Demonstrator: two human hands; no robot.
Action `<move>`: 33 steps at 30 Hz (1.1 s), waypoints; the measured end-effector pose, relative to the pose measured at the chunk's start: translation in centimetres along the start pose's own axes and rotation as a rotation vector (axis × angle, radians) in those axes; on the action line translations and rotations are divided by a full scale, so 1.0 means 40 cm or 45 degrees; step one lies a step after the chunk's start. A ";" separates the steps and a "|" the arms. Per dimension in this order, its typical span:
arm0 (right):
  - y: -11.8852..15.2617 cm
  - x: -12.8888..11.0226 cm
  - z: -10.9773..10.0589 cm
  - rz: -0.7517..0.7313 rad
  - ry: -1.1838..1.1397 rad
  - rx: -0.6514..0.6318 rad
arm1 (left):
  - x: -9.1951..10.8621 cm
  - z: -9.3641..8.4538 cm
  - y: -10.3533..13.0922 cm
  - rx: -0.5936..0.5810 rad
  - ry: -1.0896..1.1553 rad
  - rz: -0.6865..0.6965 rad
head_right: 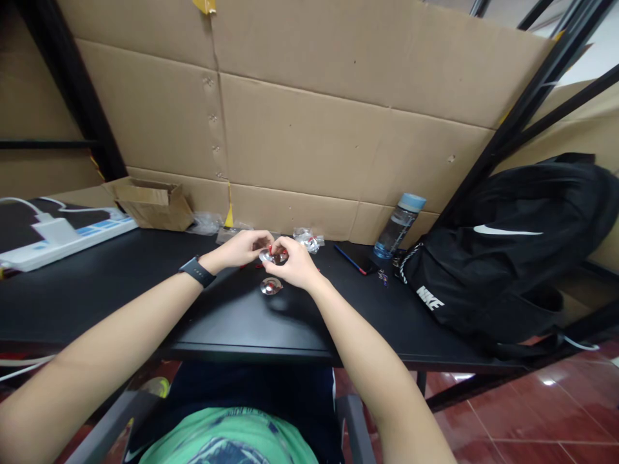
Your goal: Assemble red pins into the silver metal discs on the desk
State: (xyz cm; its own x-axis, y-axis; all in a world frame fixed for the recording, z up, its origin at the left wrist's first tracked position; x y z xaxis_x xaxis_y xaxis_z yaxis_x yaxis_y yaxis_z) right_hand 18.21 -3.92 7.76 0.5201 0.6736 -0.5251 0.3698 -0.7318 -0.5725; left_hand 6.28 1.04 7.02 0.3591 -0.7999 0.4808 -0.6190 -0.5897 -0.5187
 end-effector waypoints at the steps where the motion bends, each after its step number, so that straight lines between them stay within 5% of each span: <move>1: 0.000 -0.002 -0.001 -0.002 0.004 0.007 | -0.003 -0.002 0.000 0.020 0.034 -0.009; 18: -0.001 -0.012 0.003 -0.067 0.024 0.003 | -0.008 -0.007 0.001 0.054 0.075 0.020; 33: 0.030 0.000 0.085 0.009 -0.060 -0.409 | -0.006 0.011 0.003 0.062 0.119 -0.008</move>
Point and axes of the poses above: each hand's wrist, its own y-axis away from the middle knuckle, its own z-axis out of the palm, x = y × z, the point moved 8 cm from there along -y, towards the middle knuckle, and after that the axes turned 2 degrees about x, right-handed, at the moved point
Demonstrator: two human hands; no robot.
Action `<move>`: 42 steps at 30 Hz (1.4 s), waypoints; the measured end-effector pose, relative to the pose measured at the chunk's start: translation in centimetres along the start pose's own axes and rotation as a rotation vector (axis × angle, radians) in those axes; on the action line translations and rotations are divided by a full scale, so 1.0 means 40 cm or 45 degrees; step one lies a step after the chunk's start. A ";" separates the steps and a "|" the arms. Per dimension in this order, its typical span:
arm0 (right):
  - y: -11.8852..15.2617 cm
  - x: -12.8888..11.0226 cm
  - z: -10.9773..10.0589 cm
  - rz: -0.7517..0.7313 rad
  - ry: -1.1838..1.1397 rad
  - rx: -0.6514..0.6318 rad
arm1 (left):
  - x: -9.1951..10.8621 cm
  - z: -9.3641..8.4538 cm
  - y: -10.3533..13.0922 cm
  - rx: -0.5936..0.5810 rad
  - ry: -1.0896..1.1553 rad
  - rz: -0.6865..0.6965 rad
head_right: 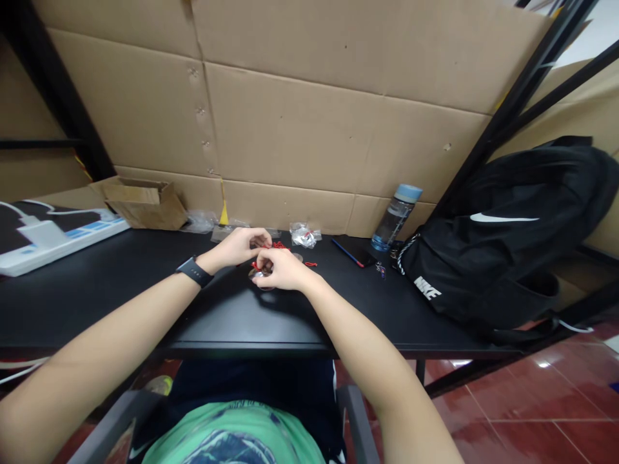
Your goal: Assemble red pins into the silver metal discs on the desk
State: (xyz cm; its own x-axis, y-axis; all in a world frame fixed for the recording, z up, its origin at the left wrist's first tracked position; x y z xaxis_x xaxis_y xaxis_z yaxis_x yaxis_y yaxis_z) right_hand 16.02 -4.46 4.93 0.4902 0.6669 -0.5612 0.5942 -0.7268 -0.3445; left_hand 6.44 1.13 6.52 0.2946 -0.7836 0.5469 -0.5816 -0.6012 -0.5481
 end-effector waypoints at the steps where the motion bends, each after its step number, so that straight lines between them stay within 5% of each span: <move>1: 0.000 0.000 -0.003 0.005 0.000 0.012 | 0.000 -0.001 0.000 0.003 0.003 -0.002; 9: -0.001 -0.006 -0.075 -0.101 0.154 0.228 | -0.021 -0.029 -0.006 0.095 0.040 -0.052; 22: 0.015 -0.019 -0.142 -0.138 0.063 0.709 | -0.061 -0.006 -0.014 0.221 0.741 -0.294; 42: 0.012 -0.021 -0.136 -0.093 -0.084 0.659 | -0.047 0.033 0.001 0.263 1.366 -0.520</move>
Point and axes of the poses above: each hand's wrist, its own y-axis away from the middle knuckle, its own z-axis out of the palm, x = y × z, the point moved 8 cm from there along -y, towards the middle knuckle, and after that the axes turned 2 degrees about x, right-handed, at the moved point
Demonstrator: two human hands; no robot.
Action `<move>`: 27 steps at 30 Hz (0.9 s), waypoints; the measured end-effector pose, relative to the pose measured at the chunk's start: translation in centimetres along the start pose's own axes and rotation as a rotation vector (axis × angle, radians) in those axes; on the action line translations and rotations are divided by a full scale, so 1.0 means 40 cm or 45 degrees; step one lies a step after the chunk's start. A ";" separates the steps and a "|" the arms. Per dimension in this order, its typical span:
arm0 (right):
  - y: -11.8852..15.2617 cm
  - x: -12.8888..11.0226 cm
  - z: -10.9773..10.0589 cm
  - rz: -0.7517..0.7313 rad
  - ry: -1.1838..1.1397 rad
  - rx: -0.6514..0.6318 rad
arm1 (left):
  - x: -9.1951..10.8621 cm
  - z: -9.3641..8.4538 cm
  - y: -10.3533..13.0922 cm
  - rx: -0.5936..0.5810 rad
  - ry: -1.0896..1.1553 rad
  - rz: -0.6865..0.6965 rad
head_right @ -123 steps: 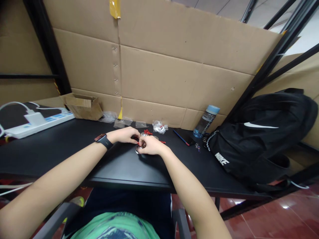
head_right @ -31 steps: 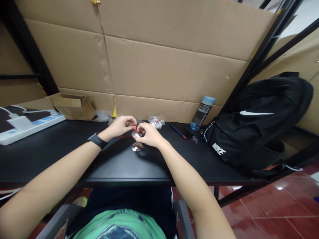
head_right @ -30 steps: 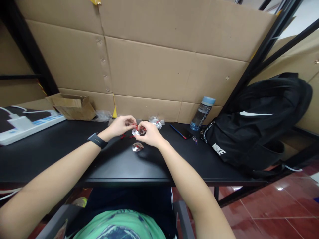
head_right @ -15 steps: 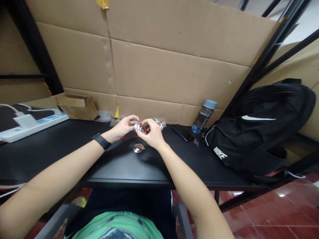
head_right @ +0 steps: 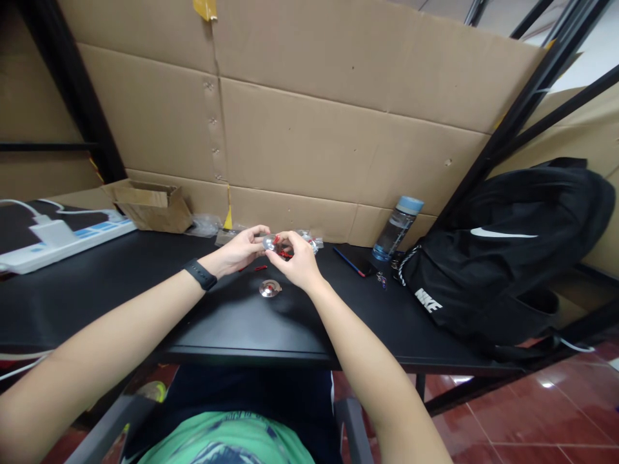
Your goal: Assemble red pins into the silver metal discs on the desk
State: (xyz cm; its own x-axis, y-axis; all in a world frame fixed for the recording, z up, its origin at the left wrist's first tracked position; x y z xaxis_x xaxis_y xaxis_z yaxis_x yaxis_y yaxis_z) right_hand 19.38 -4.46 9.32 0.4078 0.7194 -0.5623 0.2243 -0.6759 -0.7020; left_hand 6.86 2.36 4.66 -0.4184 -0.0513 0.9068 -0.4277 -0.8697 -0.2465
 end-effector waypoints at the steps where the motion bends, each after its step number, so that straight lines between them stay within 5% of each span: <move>1: 0.000 0.000 0.001 0.001 -0.001 -0.009 | -0.002 0.000 0.000 -0.002 0.008 -0.005; 27: 0.000 -0.013 -0.012 -0.050 0.132 0.049 | -0.019 -0.004 -0.006 -0.036 0.143 -0.028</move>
Point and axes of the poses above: each hand's wrist, its own y-axis away from the middle knuckle, its own z-axis out of the palm, x = y × z, the point moved 8 cm from there along -y, towards the middle knuckle, and after that the axes turned 2 degrees about x, right-handed, at the moved point
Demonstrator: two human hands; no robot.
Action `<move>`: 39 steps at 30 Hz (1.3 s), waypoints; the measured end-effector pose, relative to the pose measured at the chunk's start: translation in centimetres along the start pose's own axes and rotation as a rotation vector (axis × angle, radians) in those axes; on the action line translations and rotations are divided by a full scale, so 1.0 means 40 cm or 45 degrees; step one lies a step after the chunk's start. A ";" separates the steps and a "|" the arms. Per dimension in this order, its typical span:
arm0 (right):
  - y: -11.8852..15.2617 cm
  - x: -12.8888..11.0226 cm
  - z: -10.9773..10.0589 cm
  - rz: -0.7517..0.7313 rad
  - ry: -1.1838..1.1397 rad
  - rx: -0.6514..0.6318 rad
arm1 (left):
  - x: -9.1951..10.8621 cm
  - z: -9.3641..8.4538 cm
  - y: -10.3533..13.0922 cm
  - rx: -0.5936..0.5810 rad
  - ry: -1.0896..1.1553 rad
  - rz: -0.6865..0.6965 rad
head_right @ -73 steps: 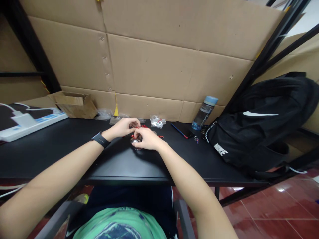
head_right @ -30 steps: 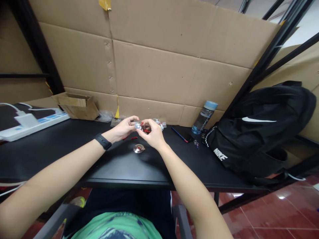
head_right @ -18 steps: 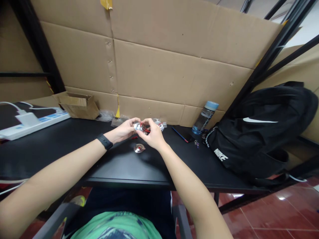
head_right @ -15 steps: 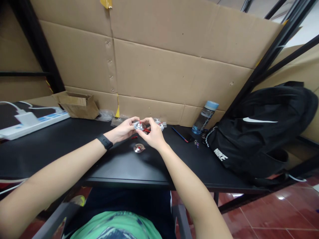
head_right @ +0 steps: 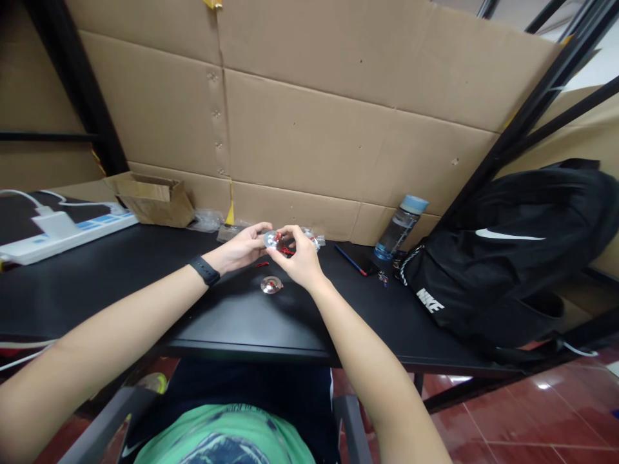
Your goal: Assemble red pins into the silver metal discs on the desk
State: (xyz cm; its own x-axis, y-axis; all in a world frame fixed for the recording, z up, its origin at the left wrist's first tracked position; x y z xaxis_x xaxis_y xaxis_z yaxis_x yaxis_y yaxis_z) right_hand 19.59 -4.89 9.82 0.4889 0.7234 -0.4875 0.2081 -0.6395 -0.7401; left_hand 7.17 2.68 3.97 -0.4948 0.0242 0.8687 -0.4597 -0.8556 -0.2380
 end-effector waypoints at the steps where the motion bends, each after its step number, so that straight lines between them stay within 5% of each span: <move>1: 0.000 0.000 0.000 0.002 0.003 -0.006 | 0.000 -0.001 0.000 -0.005 -0.007 0.004; 39: 0.001 -0.014 0.005 -0.026 -0.017 -0.069 | 0.007 0.008 0.009 -0.057 -0.092 -0.034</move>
State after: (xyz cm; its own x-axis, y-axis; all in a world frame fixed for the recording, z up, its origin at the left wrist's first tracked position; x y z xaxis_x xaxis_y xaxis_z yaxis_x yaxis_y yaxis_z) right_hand 19.17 -5.26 9.98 0.4726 0.7397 -0.4791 0.2640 -0.6375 -0.7238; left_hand 7.12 2.19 4.26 -0.4283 0.0079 0.9036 -0.5054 -0.8310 -0.2323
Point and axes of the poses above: each hand's wrist, its own y-axis away from the middle knuckle, its own z-axis out of the palm, x = y × z, the point moved 8 cm from there along -y, towards the middle knuckle, and after that the axes turned 2 degrees about x, right-handed, at the moved point
